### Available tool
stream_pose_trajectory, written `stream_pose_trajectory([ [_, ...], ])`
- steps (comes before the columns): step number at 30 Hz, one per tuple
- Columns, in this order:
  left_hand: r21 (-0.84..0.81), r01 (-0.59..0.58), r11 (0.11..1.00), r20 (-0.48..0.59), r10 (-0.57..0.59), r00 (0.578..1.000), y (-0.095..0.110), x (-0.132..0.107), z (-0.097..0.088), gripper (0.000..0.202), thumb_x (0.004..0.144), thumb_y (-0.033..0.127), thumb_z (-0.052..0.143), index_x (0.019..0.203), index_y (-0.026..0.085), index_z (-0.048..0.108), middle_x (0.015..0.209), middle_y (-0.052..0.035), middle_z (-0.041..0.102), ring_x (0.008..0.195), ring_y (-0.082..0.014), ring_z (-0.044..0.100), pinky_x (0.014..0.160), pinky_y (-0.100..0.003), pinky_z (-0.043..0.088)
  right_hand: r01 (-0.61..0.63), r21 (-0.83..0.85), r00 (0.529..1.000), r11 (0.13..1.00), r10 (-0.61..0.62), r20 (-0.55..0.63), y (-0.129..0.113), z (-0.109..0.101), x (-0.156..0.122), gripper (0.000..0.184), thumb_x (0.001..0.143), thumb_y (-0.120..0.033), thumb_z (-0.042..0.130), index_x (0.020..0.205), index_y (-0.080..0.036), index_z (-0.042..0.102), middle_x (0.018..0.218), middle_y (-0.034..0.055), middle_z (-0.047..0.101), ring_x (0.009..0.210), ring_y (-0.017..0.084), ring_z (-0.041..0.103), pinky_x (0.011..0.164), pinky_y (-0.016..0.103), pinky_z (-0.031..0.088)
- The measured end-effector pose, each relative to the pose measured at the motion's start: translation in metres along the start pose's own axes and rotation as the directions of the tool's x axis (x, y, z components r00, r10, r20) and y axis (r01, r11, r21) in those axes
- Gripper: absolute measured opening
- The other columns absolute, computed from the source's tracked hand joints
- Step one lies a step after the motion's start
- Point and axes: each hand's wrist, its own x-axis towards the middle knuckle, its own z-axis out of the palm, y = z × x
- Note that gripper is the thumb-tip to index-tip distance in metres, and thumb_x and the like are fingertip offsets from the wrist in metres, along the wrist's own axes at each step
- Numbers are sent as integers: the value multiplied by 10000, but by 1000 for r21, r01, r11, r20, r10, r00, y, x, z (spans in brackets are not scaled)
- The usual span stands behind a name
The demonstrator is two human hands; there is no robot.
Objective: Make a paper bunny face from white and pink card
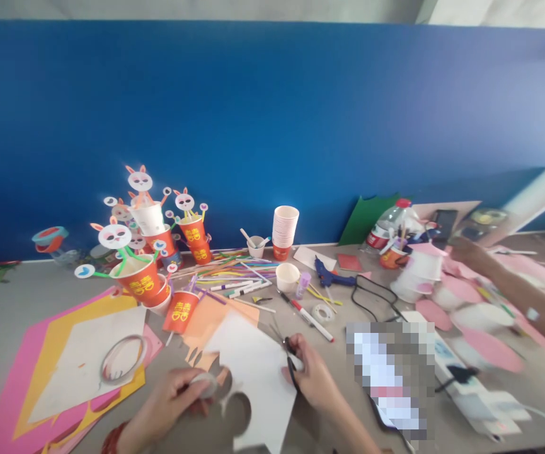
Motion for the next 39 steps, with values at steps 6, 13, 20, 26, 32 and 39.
stream_pose_trajectory([
  [6, 428, -336, 839, 39, 355, 934, 19, 7, -7, 271, 986, 349, 436, 1006, 237, 682, 1170, -64, 695, 1109, -205, 614, 1043, -350, 423, 28, -192, 994, 981, -6, 113, -12, -4, 19, 305, 557, -116, 532, 846, -212, 528, 854, 22, 634, 835, 224, 605, 781, 333, 484],
  [13, 612, -393, 687, 163, 376, 912, 12, 56, 0, 260, 989, 275, 420, 940, 208, 667, 1339, -77, 609, 1301, -213, 494, 1173, -493, 236, 73, -326, 995, 942, -45, 92, -17, -6, 41, 368, 590, -115, 513, 945, -211, 526, 958, 57, 677, 906, 231, 647, 786, 323, 494],
  [20, 648, -380, 660, 186, 346, 919, 14, 70, 6, 278, 990, 264, 421, 930, 190, 682, 1401, -86, 557, 1341, -225, 458, 1168, -497, 249, 60, -690, 994, 721, -103, -21, -25, -12, 49, 402, 709, -210, 536, 1110, -195, 529, 1153, 121, 654, 1076, 319, 609, 875, 433, 488],
  [26, 673, -328, 663, 129, 331, 935, 9, 72, 16, 247, 960, 213, 451, 856, 190, 674, 1461, -71, 493, 1371, -232, 421, 1169, -501, 263, 186, -734, 941, 653, -333, -58, -7, -9, 19, 438, 748, -243, 557, 1184, -216, 524, 1163, 120, 673, 1131, 341, 598, 914, 453, 498],
  [32, 637, -293, 713, 56, 336, 940, 9, 86, 31, 249, 951, 203, 454, 836, 173, 673, 1484, -111, 453, 1388, -262, 388, 1164, -505, 277, 159, -618, 951, 770, -288, -113, 21, -1, 20, 494, 851, -375, 531, 1300, -189, 446, 1218, 166, 663, 1089, 316, 659, 878, 421, 544],
  [39, 183, -262, 947, -178, 294, 939, 16, 82, 16, 271, 956, 361, 466, 912, 175, 658, 1177, -124, 623, 1075, -234, 595, 932, -348, 491, 60, -590, 978, 805, -167, -127, -13, -6, 34, 469, 844, -532, 547, 1143, -172, 577, 695, 34, 681, 643, 232, 672, 620, 319, 525],
])
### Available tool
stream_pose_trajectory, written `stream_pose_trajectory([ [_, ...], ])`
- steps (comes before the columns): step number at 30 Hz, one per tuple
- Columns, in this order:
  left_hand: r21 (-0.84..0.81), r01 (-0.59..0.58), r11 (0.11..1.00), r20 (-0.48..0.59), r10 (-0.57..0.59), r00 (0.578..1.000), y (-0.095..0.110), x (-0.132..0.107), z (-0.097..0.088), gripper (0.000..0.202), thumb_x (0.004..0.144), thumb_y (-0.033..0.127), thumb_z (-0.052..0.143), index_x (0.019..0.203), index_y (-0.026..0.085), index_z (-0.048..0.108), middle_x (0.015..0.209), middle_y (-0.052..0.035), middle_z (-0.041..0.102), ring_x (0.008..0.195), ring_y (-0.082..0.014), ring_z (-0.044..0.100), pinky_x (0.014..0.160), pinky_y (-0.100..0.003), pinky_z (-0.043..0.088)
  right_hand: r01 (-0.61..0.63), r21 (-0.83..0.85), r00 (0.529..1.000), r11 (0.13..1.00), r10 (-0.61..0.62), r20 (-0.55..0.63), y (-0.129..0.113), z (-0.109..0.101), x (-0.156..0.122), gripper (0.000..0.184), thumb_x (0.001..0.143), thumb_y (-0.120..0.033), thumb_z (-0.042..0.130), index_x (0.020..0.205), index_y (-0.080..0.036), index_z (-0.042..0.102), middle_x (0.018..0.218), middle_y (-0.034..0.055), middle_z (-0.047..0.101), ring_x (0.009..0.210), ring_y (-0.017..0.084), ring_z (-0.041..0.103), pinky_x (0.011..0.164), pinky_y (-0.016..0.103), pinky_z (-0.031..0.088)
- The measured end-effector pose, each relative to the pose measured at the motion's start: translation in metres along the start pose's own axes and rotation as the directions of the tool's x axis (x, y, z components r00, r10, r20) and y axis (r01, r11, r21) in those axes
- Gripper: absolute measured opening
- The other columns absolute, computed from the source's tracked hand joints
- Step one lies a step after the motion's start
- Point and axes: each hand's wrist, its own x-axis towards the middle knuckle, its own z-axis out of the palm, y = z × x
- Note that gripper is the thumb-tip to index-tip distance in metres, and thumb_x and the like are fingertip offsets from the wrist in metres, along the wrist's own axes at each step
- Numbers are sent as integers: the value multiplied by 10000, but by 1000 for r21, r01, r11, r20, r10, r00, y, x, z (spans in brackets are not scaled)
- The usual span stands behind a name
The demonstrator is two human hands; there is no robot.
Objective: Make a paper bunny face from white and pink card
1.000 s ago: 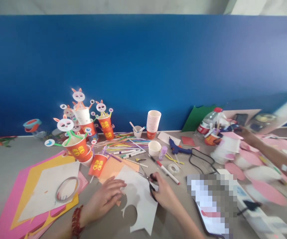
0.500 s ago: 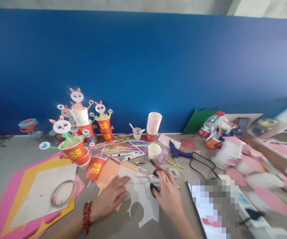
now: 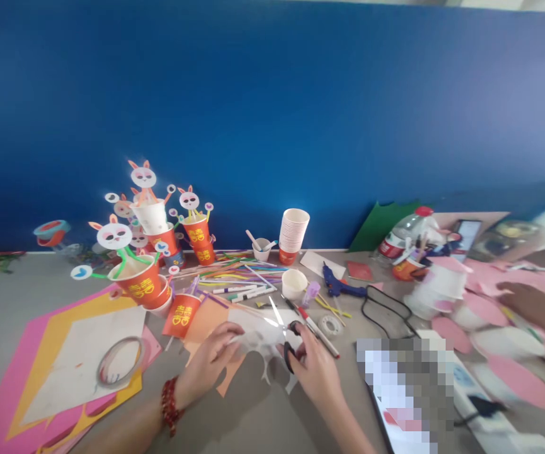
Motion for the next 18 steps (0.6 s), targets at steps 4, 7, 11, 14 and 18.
stream_pose_trajectory([
  [4, -354, 233, 906, 17, -243, 970, -4, -5, -13, 383, 852, 522, 602, 813, 141, 625, 767, -36, 593, 682, -142, 557, 617, -236, 480, -25, -76, 985, 997, 37, 170, -14, -2, -2, 368, 857, -568, 528, 898, -218, 632, 590, 1, 630, 541, 197, 612, 510, 268, 419],
  [7, -435, 293, 852, 31, -311, 950, -7, -7, -15, 426, 769, 532, 689, 914, 136, 627, 756, -21, 592, 648, -123, 538, 558, -213, 458, -28, -149, 979, 988, 57, 195, -22, -1, 0, 285, 847, -507, 559, 893, -229, 597, 729, 19, 708, 637, 212, 669, 539, 264, 408],
  [11, -476, 312, 822, 14, -348, 937, -5, -8, -15, 471, 721, 470, 749, 1039, 156, 600, 794, -13, 600, 641, -111, 533, 504, -185, 432, -24, -293, 983, 956, 76, 169, -30, -7, 5, 195, 835, -395, 585, 941, -236, 547, 830, 13, 748, 714, 227, 712, 555, 258, 393],
  [14, -474, 316, 822, 25, -346, 938, -5, -10, -15, 462, 738, 448, 742, 1063, 159, 586, 782, -3, 596, 630, -106, 530, 501, -186, 436, 22, -417, 983, 909, 56, 174, -33, -13, 7, 163, 833, -370, 602, 924, -246, 547, 736, -13, 736, 645, 219, 705, 522, 250, 350],
  [18, -471, 305, 828, 47, -322, 946, -8, -13, -17, 389, 788, 458, 700, 994, 149, 583, 782, -16, 622, 643, -119, 565, 510, -196, 445, 103, -523, 977, 846, 11, 211, -31, -16, 8, 145, 854, -346, 600, 950, -244, 562, 729, -9, 733, 636, 220, 702, 493, 248, 291],
])
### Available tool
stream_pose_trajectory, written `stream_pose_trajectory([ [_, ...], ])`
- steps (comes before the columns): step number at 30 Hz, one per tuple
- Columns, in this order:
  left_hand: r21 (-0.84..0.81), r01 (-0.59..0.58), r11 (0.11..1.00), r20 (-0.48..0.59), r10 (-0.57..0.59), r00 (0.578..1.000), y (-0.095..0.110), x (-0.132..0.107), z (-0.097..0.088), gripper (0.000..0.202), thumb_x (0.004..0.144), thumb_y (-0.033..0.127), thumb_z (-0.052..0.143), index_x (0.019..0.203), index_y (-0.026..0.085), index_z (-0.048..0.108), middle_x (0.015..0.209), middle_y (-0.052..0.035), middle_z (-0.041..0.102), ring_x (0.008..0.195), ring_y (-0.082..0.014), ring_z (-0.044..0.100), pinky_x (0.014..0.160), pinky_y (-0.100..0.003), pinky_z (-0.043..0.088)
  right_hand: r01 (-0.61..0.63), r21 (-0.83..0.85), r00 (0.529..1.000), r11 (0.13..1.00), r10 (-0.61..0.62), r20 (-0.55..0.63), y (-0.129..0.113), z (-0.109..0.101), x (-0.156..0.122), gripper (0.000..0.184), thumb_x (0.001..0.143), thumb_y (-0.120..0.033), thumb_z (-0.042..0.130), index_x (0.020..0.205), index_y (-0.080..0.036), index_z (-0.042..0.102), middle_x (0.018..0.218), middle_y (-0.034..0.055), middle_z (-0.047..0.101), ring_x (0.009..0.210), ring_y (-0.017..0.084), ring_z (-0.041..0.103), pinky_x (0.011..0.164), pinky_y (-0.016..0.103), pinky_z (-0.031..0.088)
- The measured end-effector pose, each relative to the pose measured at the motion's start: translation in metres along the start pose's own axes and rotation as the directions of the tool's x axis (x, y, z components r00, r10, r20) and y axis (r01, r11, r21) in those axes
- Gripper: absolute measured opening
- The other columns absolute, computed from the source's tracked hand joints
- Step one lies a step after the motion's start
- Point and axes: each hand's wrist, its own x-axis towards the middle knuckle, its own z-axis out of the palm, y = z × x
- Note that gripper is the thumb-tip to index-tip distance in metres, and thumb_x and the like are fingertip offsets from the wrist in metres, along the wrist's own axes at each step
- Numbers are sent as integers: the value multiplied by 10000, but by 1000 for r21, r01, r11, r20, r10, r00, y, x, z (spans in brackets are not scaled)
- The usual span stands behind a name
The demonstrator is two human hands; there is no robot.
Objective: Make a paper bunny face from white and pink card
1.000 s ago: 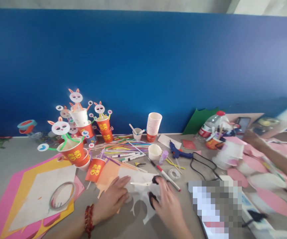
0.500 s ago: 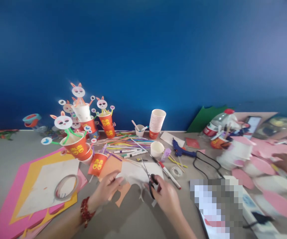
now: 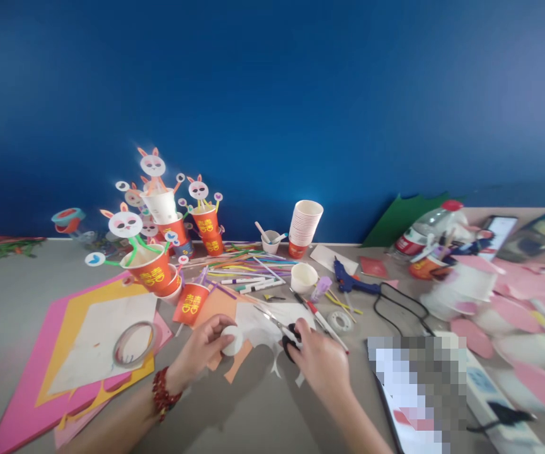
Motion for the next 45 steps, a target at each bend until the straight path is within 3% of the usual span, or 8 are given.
stream_pose_trajectory([
  [7, 32, -32, 999, -27, 33, 999, 6, -4, 1, 331, 797, 447, 689, 901, 155, 570, 712, -11, 656, 623, -127, 602, 590, -225, 473, 69, -96, 993, 993, -60, 97, 0, -11, 9, 166, 840, -306, 643, 984, -243, 591, 809, 15, 738, 721, 235, 706, 483, 256, 221],
  [14, 29, -56, 998, -37, 57, 998, 14, -6, 4, 329, 798, 442, 687, 936, 152, 616, 757, -39, 702, 664, -148, 641, 602, -226, 470, 146, -126, 983, 981, -129, 135, -2, -13, 19, 155, 840, -343, 650, 910, -206, 639, 864, 58, 712, 767, 253, 691, 545, 273, 266],
  [24, 10, -20, 1000, -47, 21, 999, 21, -8, 9, 390, 784, 527, 683, 853, 157, 583, 686, -15, 662, 600, -124, 600, 564, -210, 437, 44, 283, 956, 958, -122, 267, 15, -24, 25, 190, 731, -351, 713, 785, -207, 600, 761, 3, 660, 714, 180, 598, 557, 242, 273],
  [27, -6, -29, 1000, -40, 29, 999, 23, -7, 13, 420, 786, 560, 670, 843, 155, 573, 682, -12, 648, 605, -125, 589, 579, -217, 430, 66, 528, 971, 847, -177, 162, -3, -29, 18, 189, 820, -393, 633, 810, -208, 598, 756, -4, 645, 676, 158, 564, 597, 243, 347],
  [30, -18, -59, 998, -17, 59, 998, 22, -7, 18, 411, 809, 559, 650, 846, 162, 551, 694, -9, 639, 628, -132, 596, 608, -226, 438, 100, 818, 954, 567, -288, 83, -34, -24, 12, 186, 880, -372, 556, 822, -198, 587, 753, -7, 625, 642, 134, 536, 599, 234, 395],
  [32, -21, -72, 997, -8, 72, 997, 21, -7, 20, 405, 823, 561, 635, 862, 170, 539, 695, -4, 630, 627, -134, 593, 595, -223, 432, 97, 876, 961, 473, -274, 41, -51, -16, 10, 163, 870, -331, 560, 784, -193, 565, 707, -17, 591, 617, 124, 508, 577, 227, 383],
  [40, 305, -192, 933, 31, 192, 981, 23, -7, 17, 276, 856, 435, 617, 844, 159, 616, 699, 1, 587, 613, -111, 501, 523, -185, 366, 98, 904, 962, 417, -271, 20, -63, -4, 7, 142, 840, -237, 537, 711, -194, 496, 637, -42, 489, 567, 103, 449, 513, 211, 331],
  [45, 389, -212, 897, 56, 207, 977, 30, -10, 8, 305, 940, 421, 487, 800, 169, 587, 692, -7, 599, 636, -133, 562, 585, -211, 415, -47, 954, 971, 297, -209, 113, -59, -2, 6, 147, 810, -271, 542, 698, -200, 479, 574, -63, 454, 464, 81, 413, 447, 198, 314],
])
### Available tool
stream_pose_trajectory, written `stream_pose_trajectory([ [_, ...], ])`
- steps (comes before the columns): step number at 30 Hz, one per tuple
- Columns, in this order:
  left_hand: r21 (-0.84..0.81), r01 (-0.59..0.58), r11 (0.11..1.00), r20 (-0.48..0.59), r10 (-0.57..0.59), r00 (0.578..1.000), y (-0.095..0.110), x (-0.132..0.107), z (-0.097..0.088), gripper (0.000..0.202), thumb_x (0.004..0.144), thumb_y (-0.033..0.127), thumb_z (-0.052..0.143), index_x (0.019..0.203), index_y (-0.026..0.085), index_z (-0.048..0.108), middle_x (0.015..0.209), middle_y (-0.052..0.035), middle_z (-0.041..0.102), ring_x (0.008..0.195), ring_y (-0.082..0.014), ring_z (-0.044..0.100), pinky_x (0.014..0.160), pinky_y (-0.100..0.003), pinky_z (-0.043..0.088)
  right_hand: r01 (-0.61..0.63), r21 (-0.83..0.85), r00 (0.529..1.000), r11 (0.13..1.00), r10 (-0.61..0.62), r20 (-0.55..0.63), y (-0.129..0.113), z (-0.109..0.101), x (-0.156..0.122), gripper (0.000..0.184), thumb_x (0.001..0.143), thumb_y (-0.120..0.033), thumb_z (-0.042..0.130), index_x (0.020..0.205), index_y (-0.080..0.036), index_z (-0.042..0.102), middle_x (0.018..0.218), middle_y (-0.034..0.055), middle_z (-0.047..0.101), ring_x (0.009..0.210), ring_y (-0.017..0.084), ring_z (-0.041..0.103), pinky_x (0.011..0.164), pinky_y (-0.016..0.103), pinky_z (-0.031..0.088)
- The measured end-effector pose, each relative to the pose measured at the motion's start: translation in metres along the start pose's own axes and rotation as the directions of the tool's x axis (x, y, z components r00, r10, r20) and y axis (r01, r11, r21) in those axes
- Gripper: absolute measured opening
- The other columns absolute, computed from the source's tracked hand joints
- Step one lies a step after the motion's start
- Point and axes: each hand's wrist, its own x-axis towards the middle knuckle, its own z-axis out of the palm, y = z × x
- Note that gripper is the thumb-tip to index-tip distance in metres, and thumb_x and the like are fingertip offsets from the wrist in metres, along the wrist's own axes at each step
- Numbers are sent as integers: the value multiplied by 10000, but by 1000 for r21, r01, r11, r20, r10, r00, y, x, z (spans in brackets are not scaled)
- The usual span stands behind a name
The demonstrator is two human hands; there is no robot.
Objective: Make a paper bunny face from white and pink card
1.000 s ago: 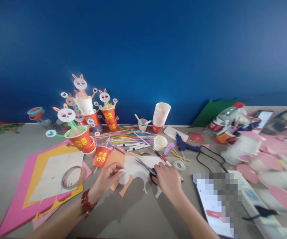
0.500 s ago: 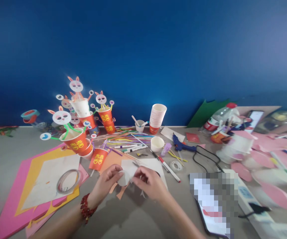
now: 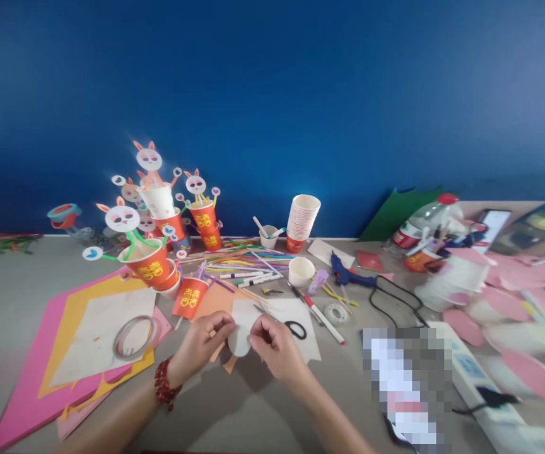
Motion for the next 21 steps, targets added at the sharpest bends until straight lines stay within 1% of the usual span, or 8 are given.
stream_pose_trajectory([
  [4, 88, -10, 996, -179, 25, 983, -3, -12, -23, 314, 986, 380, 380, 747, 200, 475, 618, 25, 522, 551, -116, 494, 554, -214, 390, -51, 112, 999, 992, 53, -11, 3, -4, -1, 189, 785, -331, 576, 694, -198, 477, 570, -68, 446, 458, 77, 419, 445, 195, 337],
  [8, 449, -46, 892, -303, 201, 932, -4, -31, -62, 329, 984, 338, 372, 697, 209, 466, 567, 26, 481, 510, -125, 460, 522, -230, 351, -65, 150, 998, 987, 63, 19, 4, -7, 0, 228, 790, -374, 605, 716, -192, 490, 590, -60, 484, 461, 74, 441, 456, 198, 359],
  [10, 629, -32, 777, -273, 259, 926, -3, -39, -81, 238, 963, 325, 430, 851, 211, 606, 674, -8, 619, 599, -151, 573, 587, -238, 409, -62, 165, 998, 984, 58, 29, 4, -7, 1, 242, 794, -388, 612, 723, -191, 489, 592, -58, 493, 463, 74, 448, 461, 199, 368],
  [12, 742, -55, 668, -177, 275, 945, -1, -46, -91, 266, 954, 298, 441, 1130, 243, 633, 947, -53, 709, 791, -193, 657, 701, -264, 472, -67, 169, 997, 983, 61, 40, 3, -7, 2, 248, 786, -389, 623, 720, -193, 486, 583, -61, 491, 464, 75, 450, 464, 198, 373],
  [15, 757, -138, 639, -59, 277, 959, 6, -48, -83, 372, 941, 298, 473, 1301, 272, 568, 1311, -91, 599, 1155, -272, 585, 931, -354, 464, -64, 157, 997, 985, 57, 54, 0, -4, 3, 227, 786, -369, 620, 719, -193, 493, 586, -60, 487, 472, 79, 450, 462, 196, 374],
  [17, 636, -184, 750, -11, 246, 969, 14, -43, -64, 347, 929, 329, 525, 1263, 264, 589, 1359, -97, 557, 1231, -273, 533, 1007, -361, 429, -45, 131, 997, 990, 37, 65, -3, 1, 2, 202, 801, -350, 601, 726, -192, 502, 604, -51, 494, 485, 85, 455, 465, 200, 376],
  [19, 459, -194, 867, 12, 212, 977, 22, -32, -41, 292, 930, 346, 537, 1194, 247, 613, 1275, -92, 604, 1185, -248, 561, 990, -324, 439, -8, 75, 997, 997, 3, 73, -6, 5, 1, 163, 813, -312, 579, 730, -190, 510, 618, -43, 499, 505, 93, 458, 476, 205, 372],
  [21, 320, -187, 929, 46, 182, 982, 28, -18, -19, 209, 905, 370, 580, 1027, 216, 653, 1052, -79, 672, 992, -230, 625, 868, -299, 477, 46, 3, 997, 999, -46, 64, -10, 7, -2, 115, 812, -253, 556, 726, -190, 513, 631, -38, 496, 543, 101, 460, 494, 206, 357],
])
